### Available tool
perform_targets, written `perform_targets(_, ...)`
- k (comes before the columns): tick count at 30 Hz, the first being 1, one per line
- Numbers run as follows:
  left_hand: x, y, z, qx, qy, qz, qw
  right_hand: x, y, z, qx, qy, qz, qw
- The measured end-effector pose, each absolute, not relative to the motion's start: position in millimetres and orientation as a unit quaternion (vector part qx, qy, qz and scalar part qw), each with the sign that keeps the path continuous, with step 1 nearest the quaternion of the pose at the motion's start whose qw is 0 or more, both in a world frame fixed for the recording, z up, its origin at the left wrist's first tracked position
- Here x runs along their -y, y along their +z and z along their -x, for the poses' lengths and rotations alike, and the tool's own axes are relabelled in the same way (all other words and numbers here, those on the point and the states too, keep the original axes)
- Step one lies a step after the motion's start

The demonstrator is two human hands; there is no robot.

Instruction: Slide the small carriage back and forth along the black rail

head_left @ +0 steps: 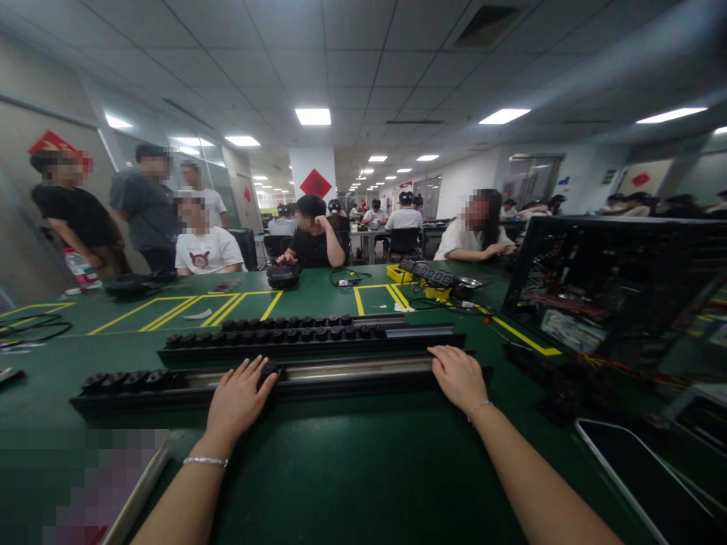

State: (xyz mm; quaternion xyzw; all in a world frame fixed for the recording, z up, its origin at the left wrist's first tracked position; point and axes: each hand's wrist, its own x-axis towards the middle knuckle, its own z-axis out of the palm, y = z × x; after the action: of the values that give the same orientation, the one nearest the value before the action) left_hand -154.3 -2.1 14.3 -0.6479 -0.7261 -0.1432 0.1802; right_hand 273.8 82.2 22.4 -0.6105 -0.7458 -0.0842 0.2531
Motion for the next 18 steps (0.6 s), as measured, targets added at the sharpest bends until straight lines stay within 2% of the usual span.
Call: perform_targets(18,1.3,14.7,152.4,0.715,-0.129,0.664,0.176,-80.1,25.5,-273.2,0.747,-0.077,0.612,0.25)
